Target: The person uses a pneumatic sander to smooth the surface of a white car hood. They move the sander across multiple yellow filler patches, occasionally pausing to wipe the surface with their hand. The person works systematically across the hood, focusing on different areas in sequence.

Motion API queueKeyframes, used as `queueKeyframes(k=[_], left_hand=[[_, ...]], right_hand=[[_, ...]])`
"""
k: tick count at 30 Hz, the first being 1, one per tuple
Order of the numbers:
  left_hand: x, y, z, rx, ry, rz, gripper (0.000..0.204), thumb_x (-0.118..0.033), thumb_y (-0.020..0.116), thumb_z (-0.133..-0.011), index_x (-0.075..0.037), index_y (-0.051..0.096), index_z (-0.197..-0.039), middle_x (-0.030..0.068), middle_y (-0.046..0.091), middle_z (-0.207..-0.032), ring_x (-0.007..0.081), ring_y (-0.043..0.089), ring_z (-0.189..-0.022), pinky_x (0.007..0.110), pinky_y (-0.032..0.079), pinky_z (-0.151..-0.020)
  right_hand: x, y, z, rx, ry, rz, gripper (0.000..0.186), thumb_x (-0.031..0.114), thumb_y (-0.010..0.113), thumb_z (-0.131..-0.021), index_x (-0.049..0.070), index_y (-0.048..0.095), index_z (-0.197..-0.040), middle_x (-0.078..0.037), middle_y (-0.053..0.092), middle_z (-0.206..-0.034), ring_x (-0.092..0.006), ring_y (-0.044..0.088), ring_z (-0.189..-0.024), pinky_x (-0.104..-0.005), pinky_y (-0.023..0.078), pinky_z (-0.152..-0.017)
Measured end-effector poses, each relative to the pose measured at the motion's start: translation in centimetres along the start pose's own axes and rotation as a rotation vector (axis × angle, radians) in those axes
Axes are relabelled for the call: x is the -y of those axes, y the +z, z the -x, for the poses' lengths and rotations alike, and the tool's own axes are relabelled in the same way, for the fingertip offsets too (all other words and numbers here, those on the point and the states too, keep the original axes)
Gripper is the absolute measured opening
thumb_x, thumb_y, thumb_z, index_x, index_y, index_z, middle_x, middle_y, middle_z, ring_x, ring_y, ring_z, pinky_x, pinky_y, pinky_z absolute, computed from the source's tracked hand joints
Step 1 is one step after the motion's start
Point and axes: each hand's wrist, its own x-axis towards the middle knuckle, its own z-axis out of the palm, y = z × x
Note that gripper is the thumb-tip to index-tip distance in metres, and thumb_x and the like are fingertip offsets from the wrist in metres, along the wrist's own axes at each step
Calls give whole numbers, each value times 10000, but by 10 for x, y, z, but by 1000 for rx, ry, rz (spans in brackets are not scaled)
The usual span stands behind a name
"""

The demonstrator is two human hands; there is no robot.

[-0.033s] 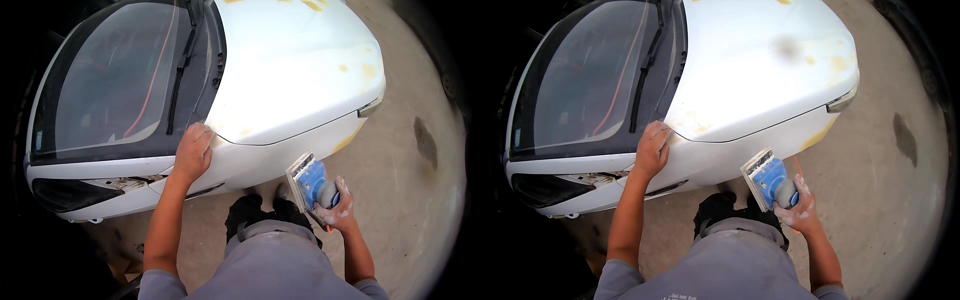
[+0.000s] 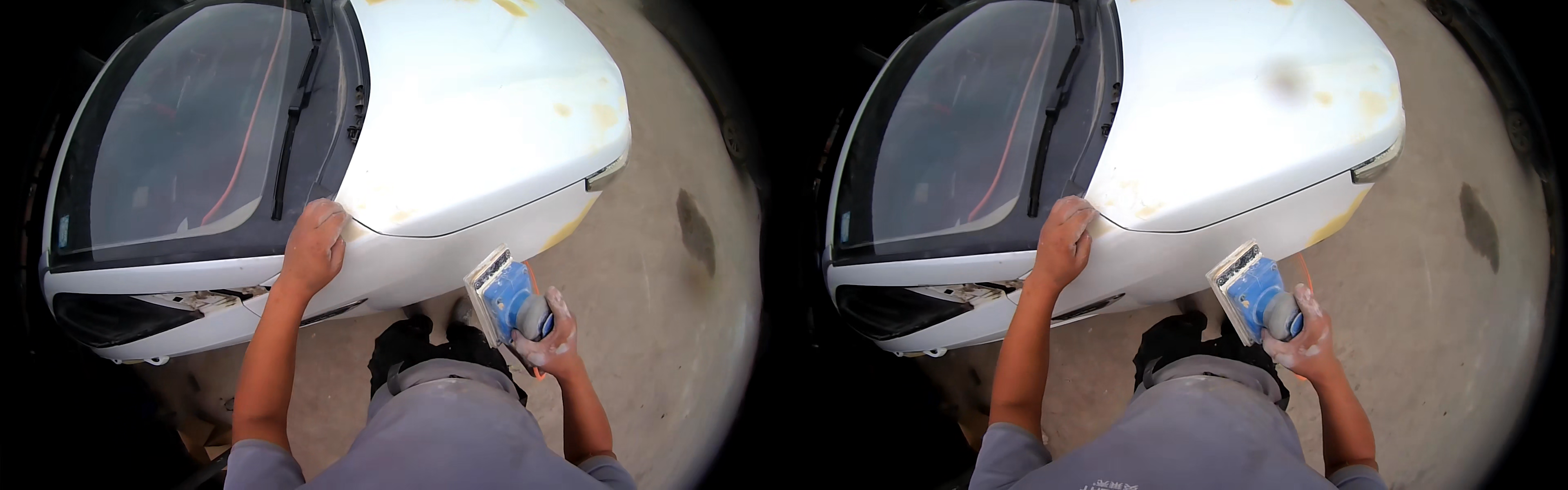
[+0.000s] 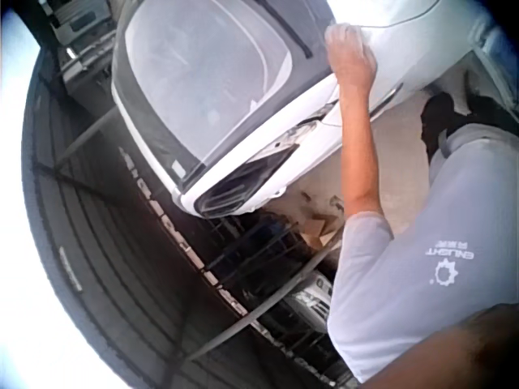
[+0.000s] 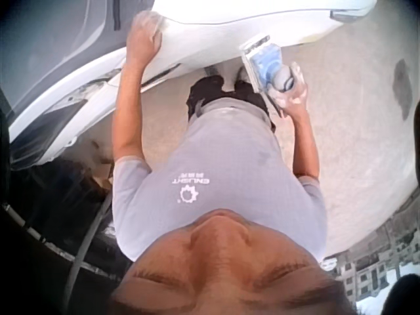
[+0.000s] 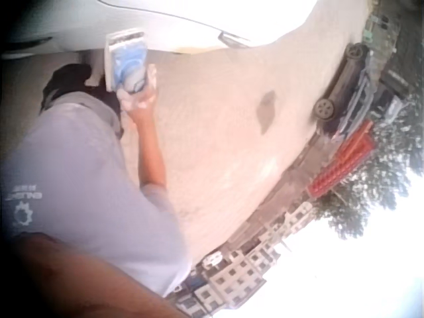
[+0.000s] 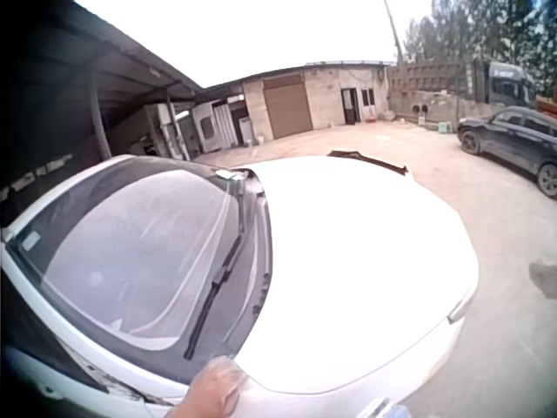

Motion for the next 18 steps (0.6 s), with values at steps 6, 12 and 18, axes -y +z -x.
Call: queueKeyframes(k=[6,12,18], left_hand=[[-22,10,-1,30,65,39,334,53,684,-735,17,681,-1067,163,649,-1143,393,611,-1124,483,503,-1006],[-75,40,12,114,168,176,346,-30,723,-754,-11,720,-1099,133,674,-1169,357,629,-1181,588,457,-1118],[-91,85,36,-134,62,660,278,-46,722,-853,4,712,-1127,174,723,-1163,397,688,-1101,519,523,-1054]], right_hand=[[27,9,-16,89,67,-41,941,150,922,-616,-69,490,-1423,-306,687,-1131,-473,722,-1022,-496,567,-953],[92,-3,-50,80,313,-99,687,175,906,-639,-63,580,-1196,-228,647,-1007,-393,683,-899,-417,561,-869],[110,0,-48,-104,297,-45,819,225,951,-607,-96,561,-1252,-243,645,-1099,-374,687,-994,-420,541,-933]])
